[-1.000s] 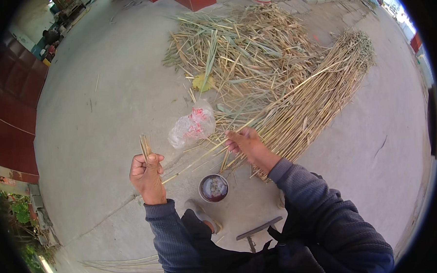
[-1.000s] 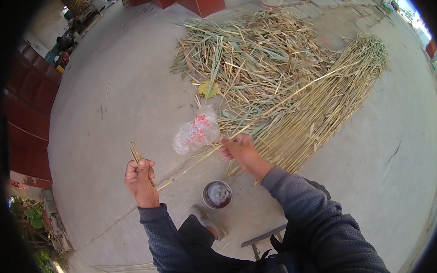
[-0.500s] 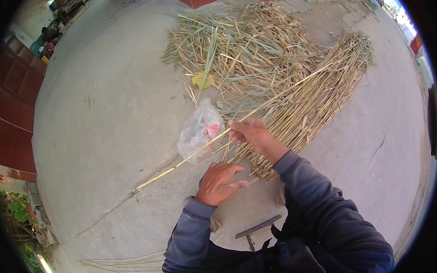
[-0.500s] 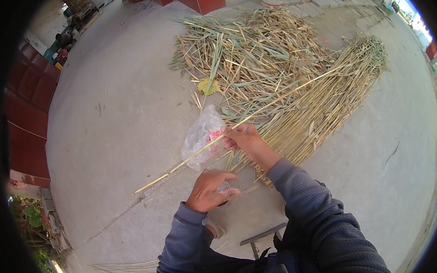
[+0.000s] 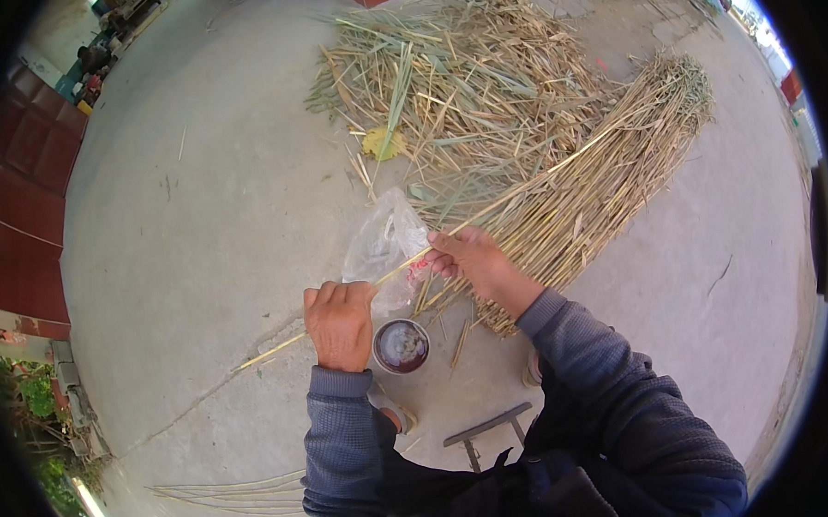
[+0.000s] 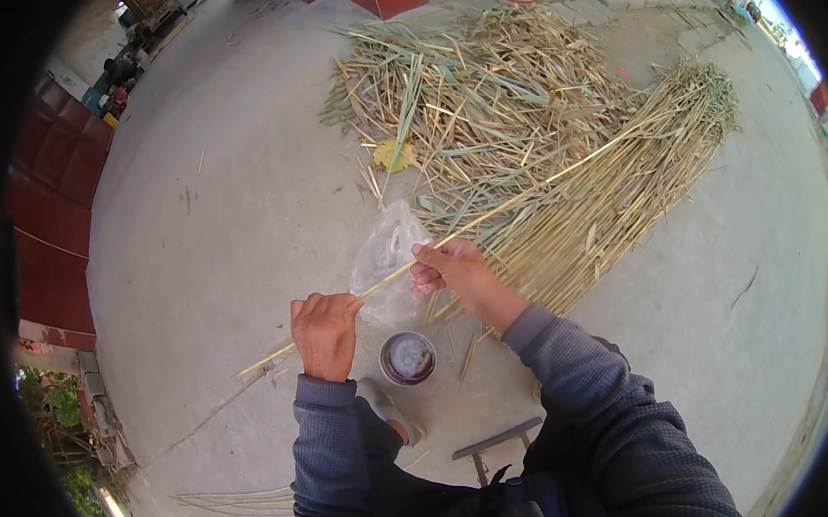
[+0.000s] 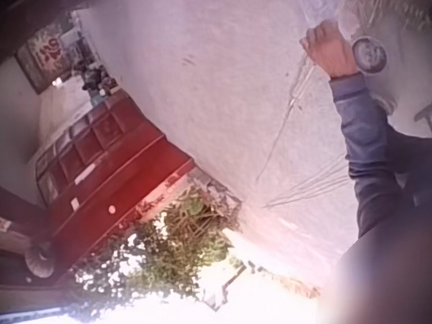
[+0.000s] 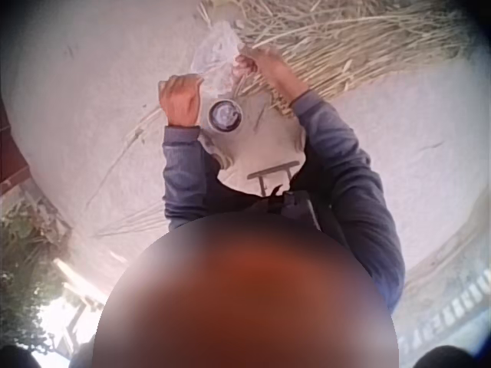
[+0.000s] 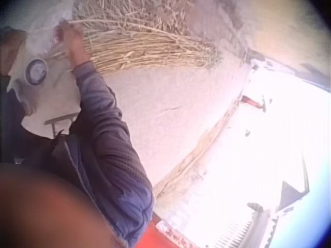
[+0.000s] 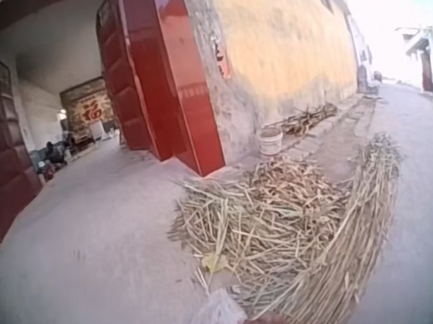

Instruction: The person sits on a low stool and repeatedly strips thin fibers from dried plant stems by hand. They pull off the outer layers and place the resulting fibers on the floor while discarding the remaining stems into a pile.

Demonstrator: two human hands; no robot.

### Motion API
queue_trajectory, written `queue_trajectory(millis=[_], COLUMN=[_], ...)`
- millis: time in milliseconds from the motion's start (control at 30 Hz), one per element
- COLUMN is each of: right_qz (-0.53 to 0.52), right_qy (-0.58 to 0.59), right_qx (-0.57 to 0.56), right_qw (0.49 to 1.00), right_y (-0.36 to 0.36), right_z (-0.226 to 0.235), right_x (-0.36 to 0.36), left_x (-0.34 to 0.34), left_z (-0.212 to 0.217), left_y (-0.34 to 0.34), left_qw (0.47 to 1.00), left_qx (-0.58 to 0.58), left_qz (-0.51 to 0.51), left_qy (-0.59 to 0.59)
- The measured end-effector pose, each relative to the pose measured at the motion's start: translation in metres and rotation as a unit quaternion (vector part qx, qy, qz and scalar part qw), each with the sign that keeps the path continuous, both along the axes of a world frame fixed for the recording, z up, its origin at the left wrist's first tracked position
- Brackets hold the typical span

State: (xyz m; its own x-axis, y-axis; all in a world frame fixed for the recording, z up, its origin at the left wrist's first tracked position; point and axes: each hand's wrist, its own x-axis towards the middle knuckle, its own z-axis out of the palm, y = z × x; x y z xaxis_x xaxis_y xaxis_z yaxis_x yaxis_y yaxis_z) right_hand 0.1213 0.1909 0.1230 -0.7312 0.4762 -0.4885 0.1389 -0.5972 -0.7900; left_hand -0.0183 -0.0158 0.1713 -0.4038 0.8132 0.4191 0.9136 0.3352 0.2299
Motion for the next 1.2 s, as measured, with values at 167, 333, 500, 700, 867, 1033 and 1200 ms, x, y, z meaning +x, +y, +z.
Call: queue_trajectory(millis=[167, 333, 500, 700, 867, 1033, 1200], right_qz=[-0.095, -0.16, -0.199, -0.171, -0.157, -0.187, -0.189], right_qy=[0.043, 0.063, 0.083, 0.112, 0.069, 0.075, 0.07], right_qx=[0.001, 0.001, 0.017, 0.036, 0.104, 0.09, 0.085], right_qw=[0.995, 0.985, 0.976, 0.978, 0.98, 0.975, 0.976], right_y=[0.032, 0.054, 0.083, 0.063, 0.051, 0.038, 0.028], right_z=[0.002, 0.007, 0.019, 0.024, 0.033, 0.034, 0.038], right_x=[0.01, 0.021, 0.036, 0.033, 0.026, 0.037, 0.039], left_x=[-0.041, -0.055, -0.042, 0.035, 0.041, 0.066, 0.064], left_z=[0.009, 0.009, 0.029, -0.075, -0.236, -0.339, -0.393], left_y=[-0.035, -0.06, -0.062, -0.031, -0.04, -0.06, -0.063], left_qw=[0.995, 0.983, 0.943, 0.998, 0.939, 0.88, 0.91], left_qx=[-0.013, 0.008, 0.113, -0.034, -0.269, -0.4, -0.358], left_qz=[0.1, 0.172, 0.24, -0.05, 0.006, 0.048, 0.103], left_qy=[0.02, 0.062, 0.198, -0.014, -0.213, -0.251, -0.185])
